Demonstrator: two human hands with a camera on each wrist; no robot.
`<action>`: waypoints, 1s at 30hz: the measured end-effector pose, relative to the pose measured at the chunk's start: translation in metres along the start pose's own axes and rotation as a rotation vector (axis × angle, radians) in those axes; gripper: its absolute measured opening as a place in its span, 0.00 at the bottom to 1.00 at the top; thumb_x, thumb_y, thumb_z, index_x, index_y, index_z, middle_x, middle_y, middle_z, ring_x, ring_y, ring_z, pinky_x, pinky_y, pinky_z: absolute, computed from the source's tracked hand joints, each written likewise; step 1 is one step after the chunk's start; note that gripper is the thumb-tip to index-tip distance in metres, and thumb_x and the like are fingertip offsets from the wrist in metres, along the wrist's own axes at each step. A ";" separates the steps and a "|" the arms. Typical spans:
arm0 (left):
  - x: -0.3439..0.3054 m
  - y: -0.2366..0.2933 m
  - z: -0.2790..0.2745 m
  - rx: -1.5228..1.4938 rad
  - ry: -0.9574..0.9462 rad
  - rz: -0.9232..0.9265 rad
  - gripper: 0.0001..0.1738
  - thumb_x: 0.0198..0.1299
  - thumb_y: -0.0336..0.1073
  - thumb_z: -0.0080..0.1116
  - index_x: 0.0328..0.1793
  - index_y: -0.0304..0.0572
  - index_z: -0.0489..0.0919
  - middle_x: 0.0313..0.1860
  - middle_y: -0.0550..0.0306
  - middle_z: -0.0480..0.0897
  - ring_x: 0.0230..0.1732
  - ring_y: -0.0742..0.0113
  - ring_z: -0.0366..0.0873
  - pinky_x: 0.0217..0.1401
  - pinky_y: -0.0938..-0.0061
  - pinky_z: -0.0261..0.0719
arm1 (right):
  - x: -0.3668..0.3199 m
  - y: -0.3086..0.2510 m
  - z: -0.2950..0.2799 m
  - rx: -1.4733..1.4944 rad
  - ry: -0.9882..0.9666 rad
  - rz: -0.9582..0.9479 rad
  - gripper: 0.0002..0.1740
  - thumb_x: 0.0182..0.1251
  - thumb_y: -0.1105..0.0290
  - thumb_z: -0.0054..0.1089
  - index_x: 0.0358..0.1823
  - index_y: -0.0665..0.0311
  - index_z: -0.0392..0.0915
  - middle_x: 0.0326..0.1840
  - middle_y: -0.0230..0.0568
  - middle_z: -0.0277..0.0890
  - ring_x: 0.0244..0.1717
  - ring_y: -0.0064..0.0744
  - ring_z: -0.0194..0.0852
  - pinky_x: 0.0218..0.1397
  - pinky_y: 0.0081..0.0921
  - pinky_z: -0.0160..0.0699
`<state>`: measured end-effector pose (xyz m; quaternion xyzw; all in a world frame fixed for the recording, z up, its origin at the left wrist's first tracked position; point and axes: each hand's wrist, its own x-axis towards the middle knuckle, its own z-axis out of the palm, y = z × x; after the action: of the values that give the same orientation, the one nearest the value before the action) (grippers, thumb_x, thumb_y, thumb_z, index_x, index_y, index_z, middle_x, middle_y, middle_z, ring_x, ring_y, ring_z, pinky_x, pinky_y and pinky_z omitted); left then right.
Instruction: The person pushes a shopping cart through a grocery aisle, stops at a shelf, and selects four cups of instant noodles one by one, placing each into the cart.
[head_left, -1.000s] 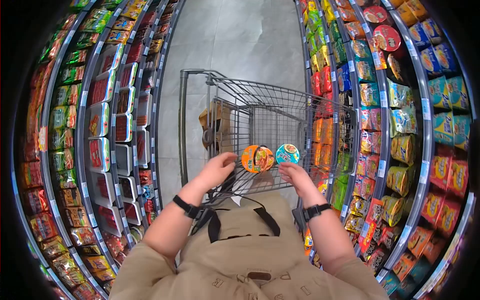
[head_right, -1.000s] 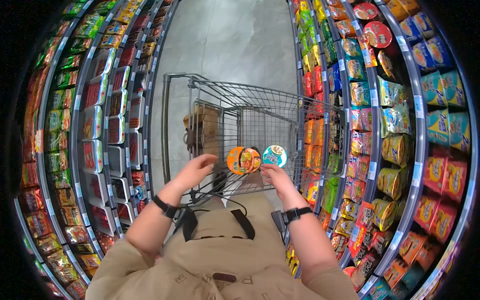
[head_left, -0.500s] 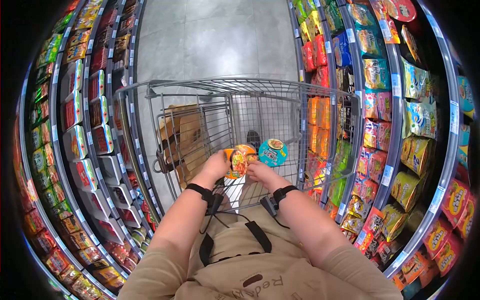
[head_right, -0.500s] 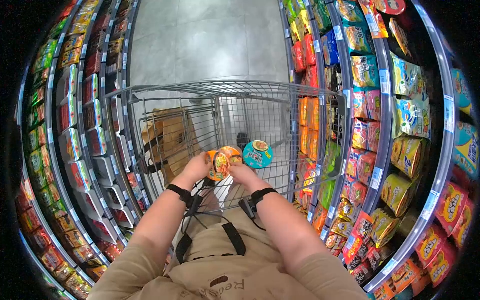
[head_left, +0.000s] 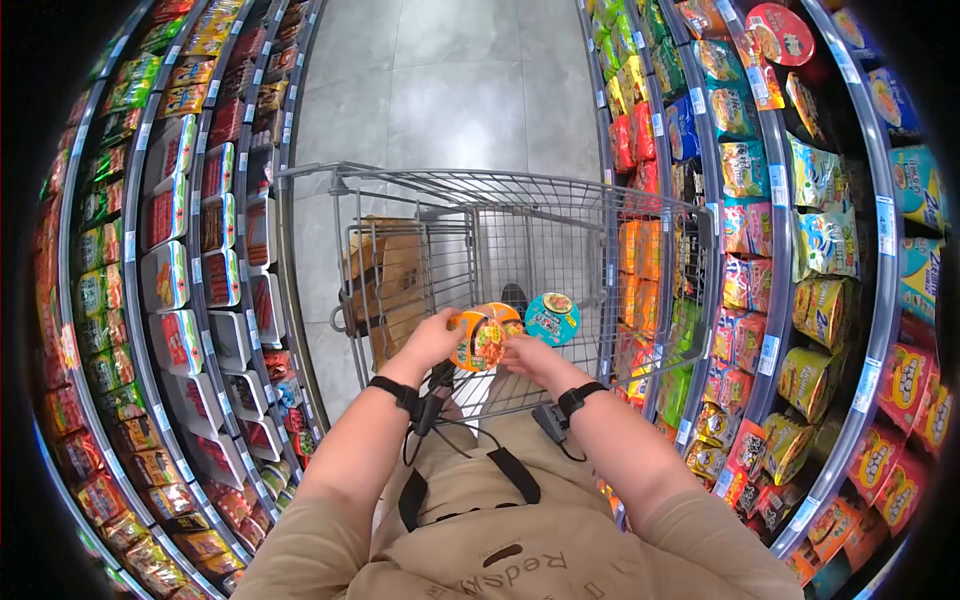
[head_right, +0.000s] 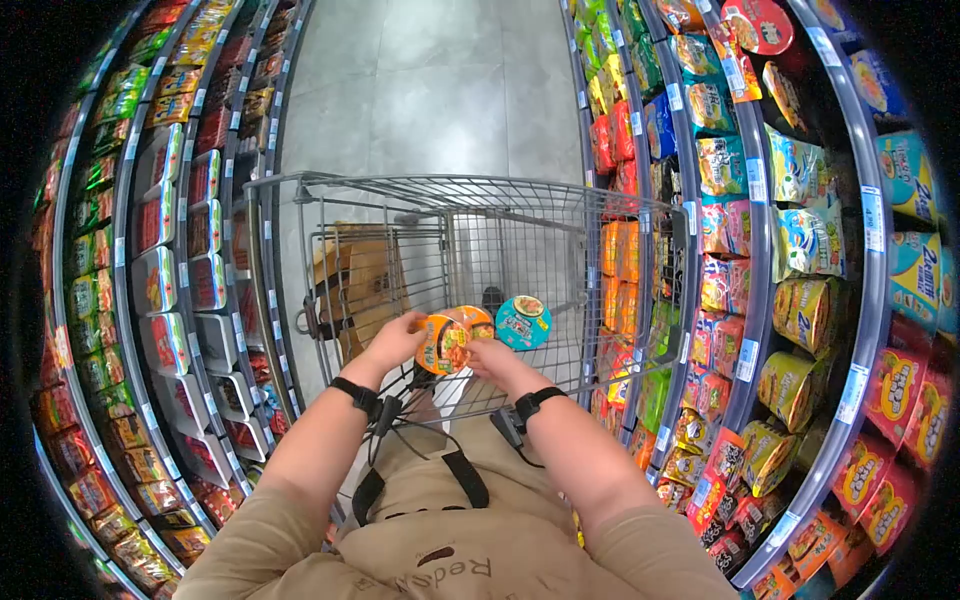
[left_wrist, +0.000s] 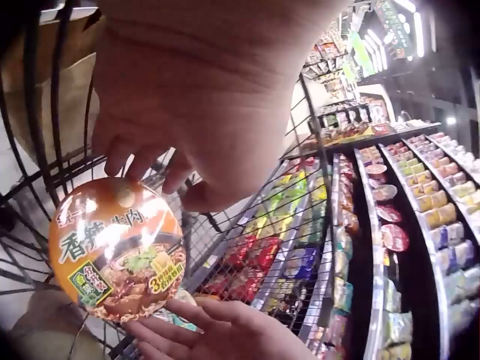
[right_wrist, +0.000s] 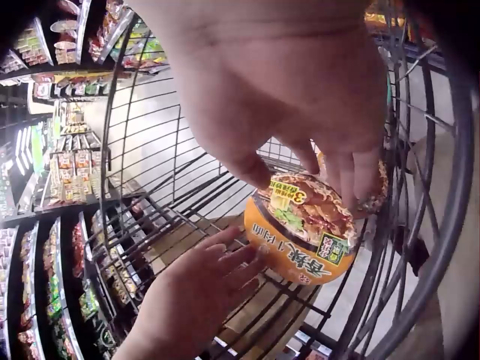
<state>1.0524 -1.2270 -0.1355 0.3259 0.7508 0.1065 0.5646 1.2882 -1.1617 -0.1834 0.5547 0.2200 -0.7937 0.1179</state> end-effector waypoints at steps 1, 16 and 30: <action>-0.011 0.004 -0.006 -0.040 -0.008 0.017 0.29 0.70 0.36 0.59 0.75 0.33 0.73 0.60 0.39 0.87 0.62 0.50 0.85 0.67 0.62 0.81 | -0.007 -0.002 0.000 0.004 -0.003 -0.009 0.23 0.79 0.61 0.60 0.69 0.60 0.74 0.57 0.40 0.82 0.54 0.30 0.85 0.57 0.29 0.84; -0.194 0.037 -0.119 -0.554 -0.301 0.649 0.43 0.66 0.29 0.69 0.85 0.35 0.62 0.83 0.48 0.69 0.84 0.58 0.64 0.86 0.61 0.62 | -0.197 -0.075 0.065 -0.396 -0.099 -0.335 0.27 0.84 0.56 0.54 0.74 0.66 0.71 0.36 0.37 0.86 0.28 0.26 0.86 0.29 0.22 0.85; -0.243 0.045 -0.105 -0.335 -0.255 0.897 0.65 0.52 0.34 0.83 0.91 0.42 0.51 0.90 0.35 0.49 0.89 0.53 0.52 0.87 0.60 0.59 | -0.323 -0.015 0.128 0.160 -0.142 -0.703 0.24 0.83 0.63 0.55 0.72 0.69 0.74 0.27 0.29 0.81 0.21 0.18 0.77 0.24 0.16 0.75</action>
<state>1.0088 -1.3188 0.1136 0.5320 0.4338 0.4177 0.5952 1.2911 -1.2284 0.1581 0.3963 0.3257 -0.8369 -0.1909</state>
